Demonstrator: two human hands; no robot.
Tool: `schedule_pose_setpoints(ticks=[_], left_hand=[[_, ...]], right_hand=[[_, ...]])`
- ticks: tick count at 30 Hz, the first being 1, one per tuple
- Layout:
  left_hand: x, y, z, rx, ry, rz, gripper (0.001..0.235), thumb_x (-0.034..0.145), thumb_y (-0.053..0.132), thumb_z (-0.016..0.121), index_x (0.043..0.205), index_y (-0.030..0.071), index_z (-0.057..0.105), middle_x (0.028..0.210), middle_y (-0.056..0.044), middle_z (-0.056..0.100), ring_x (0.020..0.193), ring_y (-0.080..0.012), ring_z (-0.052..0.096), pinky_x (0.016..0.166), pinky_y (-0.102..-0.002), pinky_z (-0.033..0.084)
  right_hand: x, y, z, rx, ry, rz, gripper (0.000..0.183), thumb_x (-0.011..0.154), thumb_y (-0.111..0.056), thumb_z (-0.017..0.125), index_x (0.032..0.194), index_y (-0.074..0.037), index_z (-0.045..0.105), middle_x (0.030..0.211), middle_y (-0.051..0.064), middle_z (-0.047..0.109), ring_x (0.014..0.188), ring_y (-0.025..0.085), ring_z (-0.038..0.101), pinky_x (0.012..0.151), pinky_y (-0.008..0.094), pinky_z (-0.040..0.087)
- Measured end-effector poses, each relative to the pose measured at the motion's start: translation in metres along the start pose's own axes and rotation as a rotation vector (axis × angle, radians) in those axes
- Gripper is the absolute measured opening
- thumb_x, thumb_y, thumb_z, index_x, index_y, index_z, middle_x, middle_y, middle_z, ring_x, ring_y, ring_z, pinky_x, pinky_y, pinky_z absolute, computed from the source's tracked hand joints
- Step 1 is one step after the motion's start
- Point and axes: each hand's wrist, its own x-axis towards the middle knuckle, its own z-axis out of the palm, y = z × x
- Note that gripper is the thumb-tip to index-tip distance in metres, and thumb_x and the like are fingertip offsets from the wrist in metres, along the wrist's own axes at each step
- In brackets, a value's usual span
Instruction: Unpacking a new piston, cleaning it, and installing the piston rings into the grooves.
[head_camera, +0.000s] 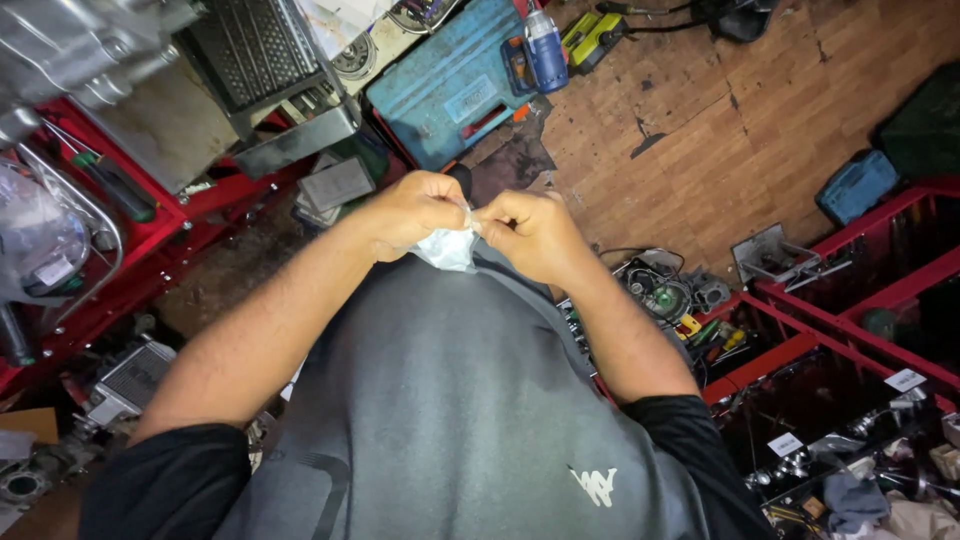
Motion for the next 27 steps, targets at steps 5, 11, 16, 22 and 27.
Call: schedule_pose_setpoints(ticks=[5,11,16,22,27], left_hand=[[-0.027,0.023,0.012,0.072,0.191,0.436,0.037,0.077,0.01,0.083,0.111,0.003,0.069,0.089,-0.018,0.073,0.084,-0.026,0.072,0.075,-0.039,0.059],[-0.059,0.026,0.015,0.818,0.662,1.221,0.01,0.093,0.017,0.078,0.087,0.019,0.07,0.099,0.003,0.065,0.085,-0.019,0.066,0.074,-0.03,0.055],[-0.074,0.015,0.019,0.713,0.568,1.193,0.003,0.09,0.019,0.075,0.088,0.02,0.073,0.096,0.001,0.065,0.083,-0.0235,0.067,0.072,-0.036,0.055],[-0.091,-0.002,0.017,0.613,0.481,1.192,0.005,0.086,0.013,0.074,0.085,0.018,0.073,0.092,0.0,0.067,0.078,-0.0244,0.067,0.069,-0.036,0.056],[-0.124,-0.018,0.024,0.454,0.513,1.182,0.009,0.086,0.008,0.072,0.082,0.016,0.073,0.09,-0.001,0.067,0.077,-0.0253,0.066,0.071,-0.034,0.056]], right_hand=[[-0.001,0.027,-0.003,0.281,-0.019,0.18,0.015,0.084,0.003,0.078,0.098,-0.003,0.079,0.067,0.006,0.069,0.064,0.009,0.06,0.056,0.027,0.052],[-0.004,0.024,-0.002,0.356,-0.06,0.184,0.014,0.085,0.006,0.078,0.099,0.004,0.076,0.065,0.01,0.069,0.061,0.011,0.065,0.054,0.021,0.053],[-0.019,0.015,0.013,0.289,-0.001,0.152,0.013,0.084,0.006,0.08,0.096,0.002,0.077,0.063,0.01,0.07,0.057,0.011,0.064,0.049,0.023,0.051],[-0.041,0.012,0.036,0.231,0.023,0.175,0.013,0.085,0.005,0.078,0.097,0.002,0.077,0.065,0.011,0.071,0.056,0.011,0.064,0.048,0.023,0.051],[-0.066,0.003,0.06,0.331,-0.002,0.257,0.016,0.084,0.007,0.076,0.099,0.002,0.076,0.072,0.015,0.074,0.06,0.014,0.069,0.051,0.022,0.056]])
